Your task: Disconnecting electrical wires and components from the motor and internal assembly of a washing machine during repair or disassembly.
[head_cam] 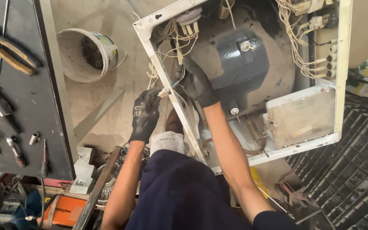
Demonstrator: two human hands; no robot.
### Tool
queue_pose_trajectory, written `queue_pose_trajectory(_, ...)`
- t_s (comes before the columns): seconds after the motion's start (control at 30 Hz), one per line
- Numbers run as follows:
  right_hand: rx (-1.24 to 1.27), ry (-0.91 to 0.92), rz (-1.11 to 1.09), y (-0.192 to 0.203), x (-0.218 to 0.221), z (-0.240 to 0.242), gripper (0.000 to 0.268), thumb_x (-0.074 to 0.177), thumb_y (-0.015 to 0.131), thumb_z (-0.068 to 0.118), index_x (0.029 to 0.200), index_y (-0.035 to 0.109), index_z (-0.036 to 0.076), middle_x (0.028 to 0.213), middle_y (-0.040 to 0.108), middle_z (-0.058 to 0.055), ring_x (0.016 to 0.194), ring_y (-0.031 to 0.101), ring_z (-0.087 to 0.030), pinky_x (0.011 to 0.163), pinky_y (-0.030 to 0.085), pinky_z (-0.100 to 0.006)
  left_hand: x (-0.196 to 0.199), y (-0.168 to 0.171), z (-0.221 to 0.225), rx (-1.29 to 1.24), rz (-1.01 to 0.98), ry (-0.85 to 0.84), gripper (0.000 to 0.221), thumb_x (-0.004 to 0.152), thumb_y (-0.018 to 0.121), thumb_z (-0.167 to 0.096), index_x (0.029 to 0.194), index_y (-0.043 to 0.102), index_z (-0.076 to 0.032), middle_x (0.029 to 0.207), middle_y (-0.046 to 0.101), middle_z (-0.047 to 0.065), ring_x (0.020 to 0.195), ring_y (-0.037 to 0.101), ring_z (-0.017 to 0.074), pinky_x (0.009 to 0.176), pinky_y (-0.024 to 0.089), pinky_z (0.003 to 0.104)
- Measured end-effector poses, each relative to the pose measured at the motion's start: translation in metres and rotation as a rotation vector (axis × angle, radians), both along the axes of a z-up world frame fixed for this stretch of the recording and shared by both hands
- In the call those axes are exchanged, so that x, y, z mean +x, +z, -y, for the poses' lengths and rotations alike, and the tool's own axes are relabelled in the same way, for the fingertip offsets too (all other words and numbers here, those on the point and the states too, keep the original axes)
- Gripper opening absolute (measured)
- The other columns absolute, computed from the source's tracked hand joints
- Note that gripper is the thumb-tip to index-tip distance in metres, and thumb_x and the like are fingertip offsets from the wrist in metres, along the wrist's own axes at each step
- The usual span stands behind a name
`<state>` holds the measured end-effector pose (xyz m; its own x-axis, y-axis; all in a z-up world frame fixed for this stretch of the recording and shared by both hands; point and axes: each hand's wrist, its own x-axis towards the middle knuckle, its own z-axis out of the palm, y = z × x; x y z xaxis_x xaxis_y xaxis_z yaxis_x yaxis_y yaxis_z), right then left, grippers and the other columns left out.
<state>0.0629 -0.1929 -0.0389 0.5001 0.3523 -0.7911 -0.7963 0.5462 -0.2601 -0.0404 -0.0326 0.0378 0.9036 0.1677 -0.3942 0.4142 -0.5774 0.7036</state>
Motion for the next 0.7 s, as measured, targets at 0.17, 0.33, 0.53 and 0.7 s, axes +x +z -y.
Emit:
queue_pose_trajectory(0.17,-0.209,-0.006,0.111,0.031,0.004,-0.014,0.014,0.096,0.072,0.020,0.095,0.065,0.008,0.075,0.056,0.002,0.055,0.046,-0.004,0.046,0.035,-0.015,-0.004,-0.009,-0.004,0.000,-0.047,-0.016,0.021,0.102,0.058,-0.018,0.120,0.069,-0.017,0.101,0.069,0.012,0.092,0.070,0.0380,0.083,0.057,0.050)
queue_pose_trajectory(0.33,0.078,0.001,0.060,-0.046,-0.005,-0.005,0.023,0.098,0.066,0.038,0.096,0.063,0.015,0.071,0.056,0.003,0.055,0.054,-0.011,0.054,0.039,-0.022,-0.003,-0.006,-0.005,-0.027,-0.076,0.021,0.021,0.101,0.059,-0.020,0.119,0.069,-0.017,0.099,0.069,0.011,0.091,0.071,0.0341,0.081,0.058,0.048)
queue_pose_trajectory(0.53,0.117,-0.030,0.128,-0.036,-0.017,0.010,0.011,0.098,0.067,0.008,0.107,0.062,0.011,0.101,0.077,-0.007,0.087,0.077,-0.019,0.084,0.060,-0.033,-0.006,-0.008,-0.003,0.001,-0.018,-0.007,0.022,0.100,0.060,-0.020,0.120,0.069,-0.017,0.102,0.069,0.012,0.095,0.071,0.0366,0.083,0.058,0.049)
queue_pose_trajectory(0.7,0.032,-0.055,0.119,-0.051,-0.026,0.008,0.011,0.095,0.073,0.009,0.099,0.063,0.011,0.088,0.074,-0.006,0.081,0.076,-0.020,0.081,0.060,-0.033,-0.007,-0.003,0.000,0.053,0.103,0.013,0.029,0.098,0.062,-0.017,0.126,0.066,-0.020,0.112,0.068,0.007,0.105,0.070,0.0303,0.094,0.056,0.046)
